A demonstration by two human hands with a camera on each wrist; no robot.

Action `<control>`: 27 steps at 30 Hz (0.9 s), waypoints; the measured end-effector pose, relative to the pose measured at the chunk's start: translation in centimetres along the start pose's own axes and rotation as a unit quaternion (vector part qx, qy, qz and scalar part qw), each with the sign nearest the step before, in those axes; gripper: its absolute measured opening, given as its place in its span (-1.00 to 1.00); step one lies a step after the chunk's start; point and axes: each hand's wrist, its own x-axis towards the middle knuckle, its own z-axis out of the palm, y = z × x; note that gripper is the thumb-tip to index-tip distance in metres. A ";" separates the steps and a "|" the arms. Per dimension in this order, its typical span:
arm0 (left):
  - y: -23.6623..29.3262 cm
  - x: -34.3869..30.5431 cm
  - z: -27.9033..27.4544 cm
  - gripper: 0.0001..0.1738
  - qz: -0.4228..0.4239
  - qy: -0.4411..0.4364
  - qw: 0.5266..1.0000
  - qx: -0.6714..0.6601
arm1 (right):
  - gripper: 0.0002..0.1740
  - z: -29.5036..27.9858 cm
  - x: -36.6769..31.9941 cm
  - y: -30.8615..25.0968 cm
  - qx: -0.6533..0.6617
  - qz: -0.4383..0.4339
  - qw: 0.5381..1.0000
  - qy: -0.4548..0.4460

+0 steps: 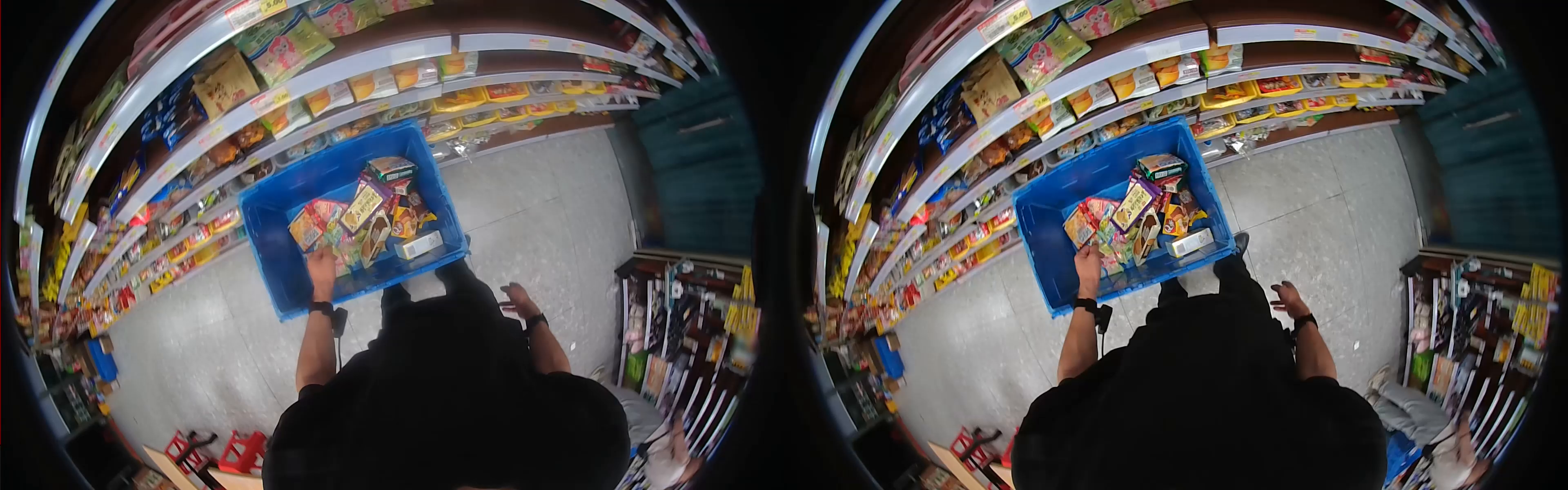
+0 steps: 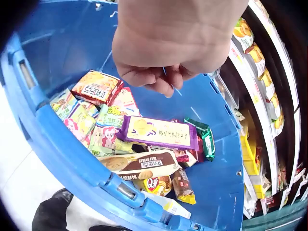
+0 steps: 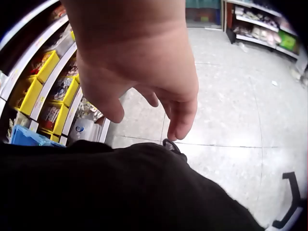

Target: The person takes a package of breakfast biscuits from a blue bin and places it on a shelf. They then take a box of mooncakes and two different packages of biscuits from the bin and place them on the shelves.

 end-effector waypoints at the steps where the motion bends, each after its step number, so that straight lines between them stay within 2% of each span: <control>1: -0.6 1.3 0.3 -0.64 0.009 -0.015 1.000 0.001 | -0.07 1.0 -1.7 0.2 -0.007 0.035 0.999 0.025; 3: -2.7 2.3 1.8 -0.64 -0.012 -0.067 0.997 -0.019 | -0.09 1.9 -4.7 0.8 0.068 0.006 0.996 0.052; 5: -5.9 3.2 4.2 -0.66 -0.003 -0.108 0.994 -0.015 | -0.13 1.7 -5.6 1.0 0.112 -0.057 0.990 0.069; 7: -7.1 3.0 6.2 -0.69 0.005 -0.157 0.987 -0.011 | -0.33 0.6 -5.3 1.8 0.115 -0.130 0.982 0.077; 10: -5.4 0.8 7.9 -0.73 -0.031 -0.206 0.978 -0.003 | -0.32 0.9 -4.9 1.3 0.157 -0.144 0.970 0.117; 12: -3.2 -1.1 8.2 -0.72 -0.082 -0.231 0.969 -0.016 | -0.27 2.0 -5.1 1.6 0.117 -0.156 0.970 0.144; 17: -2.8 -2.5 8.1 -0.75 -0.074 -0.241 0.968 -0.018 | -0.16 3.3 -4.9 5.2 0.081 -0.165 0.972 0.147; 19: -2.6 -2.2 7.5 -0.79 -0.089 -0.228 0.969 -0.027 | -0.24 3.3 -5.1 6.5 0.078 -0.159 0.966 0.190; 20: -2.5 -2.0 7.1 -0.85 -0.079 -0.234 0.969 -0.021 | -0.55 2.0 -5.5 7.2 0.028 -0.130 0.979 0.151; 21: -2.8 -1.7 6.9 -0.85 -0.079 -0.232 0.969 -0.018 | -0.55 1.2 -5.3 8.1 0.029 -0.129 0.980 0.148; 24: -4.3 -0.2 6.4 -0.70 -0.041 -0.199 0.979 -0.021 | -0.95 -0.4 -4.9 10.1 0.069 -0.173 0.966 0.178; 25: -4.2 -0.4 6.3 -0.70 -0.040 -0.192 0.980 -0.020 | -0.95 -1.2 -3.4 11.5 0.069 -0.175 0.967 0.171; 26: -4.1 -0.6 6.4 -0.79 -0.032 -0.170 0.985 -0.013 | -0.96 -2.1 -1.8 12.6 0.020 -0.241 0.958 0.152; 27: -3.9 -0.9 6.4 -0.74 -0.024 -0.146 0.989 -0.006 | -0.97 -2.9 -0.5 13.6 -0.028 -0.307 0.942 0.131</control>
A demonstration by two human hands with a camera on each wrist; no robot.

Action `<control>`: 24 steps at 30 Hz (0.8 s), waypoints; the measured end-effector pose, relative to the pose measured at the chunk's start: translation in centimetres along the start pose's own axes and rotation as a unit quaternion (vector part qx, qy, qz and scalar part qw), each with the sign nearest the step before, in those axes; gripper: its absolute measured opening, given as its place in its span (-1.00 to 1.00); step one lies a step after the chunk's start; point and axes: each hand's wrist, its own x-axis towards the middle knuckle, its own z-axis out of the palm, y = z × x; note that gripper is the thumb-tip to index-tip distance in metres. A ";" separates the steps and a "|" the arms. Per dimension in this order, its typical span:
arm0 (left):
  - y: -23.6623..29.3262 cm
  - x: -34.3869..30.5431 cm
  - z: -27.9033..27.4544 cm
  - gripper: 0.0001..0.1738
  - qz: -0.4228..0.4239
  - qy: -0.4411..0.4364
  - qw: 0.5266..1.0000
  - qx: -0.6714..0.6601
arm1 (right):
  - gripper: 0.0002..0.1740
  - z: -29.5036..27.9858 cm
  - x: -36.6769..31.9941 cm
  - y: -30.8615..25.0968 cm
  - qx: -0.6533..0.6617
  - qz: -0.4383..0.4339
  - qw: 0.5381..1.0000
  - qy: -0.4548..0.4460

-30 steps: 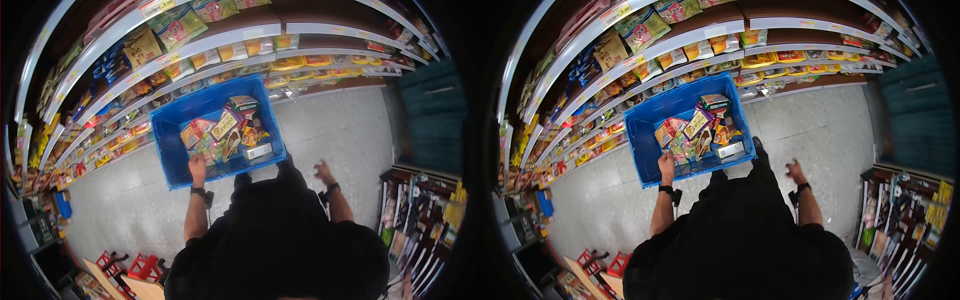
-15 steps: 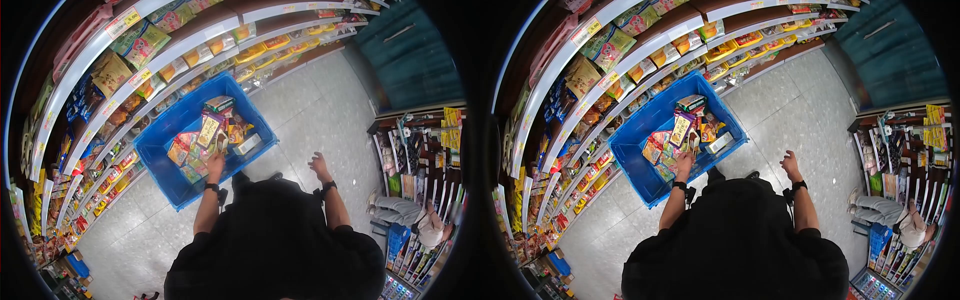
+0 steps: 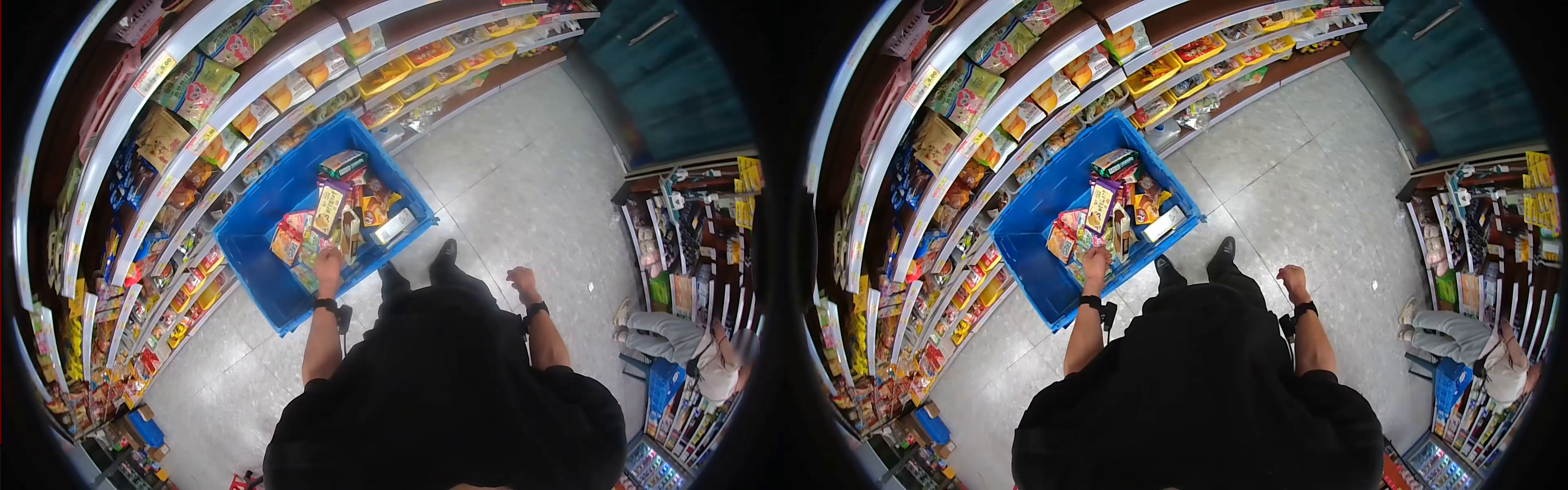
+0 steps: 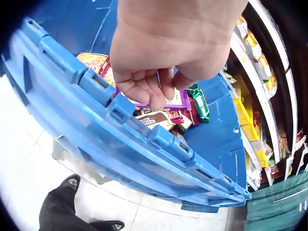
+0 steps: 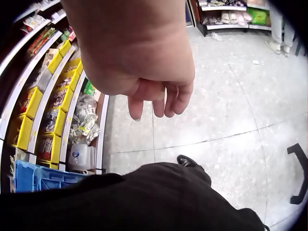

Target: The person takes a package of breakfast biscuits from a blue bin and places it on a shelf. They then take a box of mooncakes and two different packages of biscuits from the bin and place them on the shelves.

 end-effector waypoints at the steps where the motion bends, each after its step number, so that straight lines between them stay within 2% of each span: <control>1: -0.8 0.2 0.0 -0.74 0.004 0.010 1.000 0.000 | -0.96 -0.1 0.0 -1.0 -0.047 -0.041 0.998 -0.008; 2: -1.4 0.2 0.2 -0.73 0.022 0.024 0.999 0.031 | -0.97 0.0 0.3 -2.2 0.012 0.061 0.998 -0.002; 4: -0.7 -1.5 1.2 -0.72 0.046 0.046 0.996 0.060 | -0.98 -0.2 3.2 2.6 -0.019 -0.003 0.997 -0.071; 5: 0.8 -3.3 1.7 -0.71 0.037 0.043 0.997 0.046 | -0.95 0.3 4.5 4.9 -0.040 -0.068 0.993 -0.082; 6: 1.8 -4.7 2.4 -0.71 0.029 0.041 0.998 0.030 | -0.92 0.1 5.9 6.3 -0.063 -0.135 0.985 -0.092; 7: 2.2 -5.5 3.1 -0.72 0.044 0.058 0.997 0.017 | -0.89 -0.5 6.5 5.1 -0.137 -0.164 0.969 -0.121; 8: 2.1 -5.6 3.6 -0.72 0.048 0.066 0.997 0.013 | -0.81 -0.3 6.8 1.5 0.110 0.166 0.976 -0.086; 10: 1.8 -6.3 4.2 -0.72 0.140 0.103 0.982 0.077 | -0.55 -1.0 8.2 -2.1 0.129 0.182 0.974 -0.027; 11: 2.1 -7.0 4.1 -0.74 0.149 0.086 0.982 0.073 | -0.42 0.1 11.1 0.3 -0.064 0.020 0.987 0.149; 12: 3.4 -8.3 4.4 -0.74 0.142 0.093 0.982 0.077 | -0.29 1.6 14.1 4.2 -0.250 -0.146 0.906 0.308; 14: 5.9 -10.7 4.8 -0.76 0.131 0.088 0.979 0.131 | -0.21 0.2 16.9 1.8 -0.225 -0.149 0.912 0.309; 15: 6.5 -11.4 4.9 -0.77 0.119 0.085 0.980 0.136 | -0.21 -4.2 16.2 0.5 -0.225 -0.148 0.915 0.301; 16: 6.3 -11.5 5.0 -0.77 0.115 0.090 0.979 0.140 | -0.27 -5.1 15.2 -4.4 -0.025 -0.036 0.989 0.141; 17: 6.0 -11.3 4.9 -0.78 0.109 0.082 0.982 0.134 | -0.31 -4.7 14.1 -11.1 0.177 0.079 0.981 -0.028; 18: 6.1 -11.1 4.8 -0.79 0.105 0.072 0.984 0.129 | -0.31 -4.7 14.3 -11.2 0.180 0.079 0.980 -0.031; 20: 6.4 -10.5 5.0 -0.80 0.085 0.066 0.990 0.096 | -0.39 -5.0 14.7 -12.0 0.156 0.102 0.976 -0.109; 22: 6.6 -9.1 5.3 -0.80 0.040 0.057 0.995 0.067 | -0.44 -4.0 14.1 -10.4 0.155 0.098 0.979 -0.092; 24: 6.9 -7.5 5.4 -0.80 0.036 0.049 0.996 0.073 | -0.50 -3.1 12.6 -7.3 0.165 0.149 0.971 -0.083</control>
